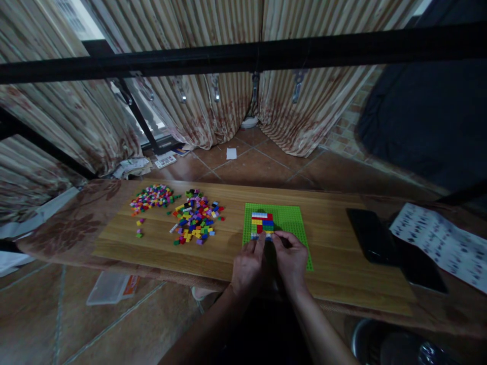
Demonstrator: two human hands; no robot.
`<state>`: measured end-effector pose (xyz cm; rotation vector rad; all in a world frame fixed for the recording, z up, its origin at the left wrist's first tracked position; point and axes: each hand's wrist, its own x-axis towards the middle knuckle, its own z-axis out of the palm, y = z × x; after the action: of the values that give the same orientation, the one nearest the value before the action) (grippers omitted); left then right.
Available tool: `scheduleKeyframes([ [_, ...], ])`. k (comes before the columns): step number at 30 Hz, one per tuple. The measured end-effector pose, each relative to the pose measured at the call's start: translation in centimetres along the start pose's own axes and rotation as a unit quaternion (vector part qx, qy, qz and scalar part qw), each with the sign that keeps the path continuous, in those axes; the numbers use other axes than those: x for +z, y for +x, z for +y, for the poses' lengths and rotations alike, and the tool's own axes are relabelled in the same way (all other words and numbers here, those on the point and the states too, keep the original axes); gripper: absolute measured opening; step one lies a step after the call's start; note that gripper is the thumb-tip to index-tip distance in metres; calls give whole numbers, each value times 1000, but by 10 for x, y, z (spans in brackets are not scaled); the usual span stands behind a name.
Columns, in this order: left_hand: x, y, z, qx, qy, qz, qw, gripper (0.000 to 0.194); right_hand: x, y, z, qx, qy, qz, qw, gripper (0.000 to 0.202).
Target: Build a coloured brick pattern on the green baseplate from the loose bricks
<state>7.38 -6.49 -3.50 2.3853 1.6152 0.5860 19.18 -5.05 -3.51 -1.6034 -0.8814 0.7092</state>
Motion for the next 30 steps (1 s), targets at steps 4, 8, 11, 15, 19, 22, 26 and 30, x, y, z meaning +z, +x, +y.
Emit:
scheduleKeyframes([
  [4, -2, 0, 0, 13, 73, -24, 997, 54, 0, 0, -2, 8, 4, 4, 1000, 32],
  [8, -4, 2, 0, 32, 106, -29, 993, 51, 0, 1, 1, 15, 5, -1, 1000, 34],
  [11, -7, 4, 1, 33, 107, -35, 993, 51, 0, 2, 1, 16, 3, -8, 1000, 35],
  [15, -10, 6, 3, 22, 109, -51, 992, 52, -2, 7, 1, 29, 17, -21, 999, 39],
  [19, -8, 8, 5, 29, 121, -40, 991, 49, -2, 16, 3, 43, 9, -39, 998, 46],
  [22, -6, 9, 6, 32, 129, -24, 991, 46, -2, 22, 5, 38, -11, -40, 998, 44],
  [26, -5, 10, 5, 37, 135, -17, 990, 45, -1, 25, 6, 45, -6, -34, 998, 43],
  [30, -6, 9, 2, 48, 132, -17, 990, 45, -1, 26, 4, 55, -12, -33, 998, 44],
])
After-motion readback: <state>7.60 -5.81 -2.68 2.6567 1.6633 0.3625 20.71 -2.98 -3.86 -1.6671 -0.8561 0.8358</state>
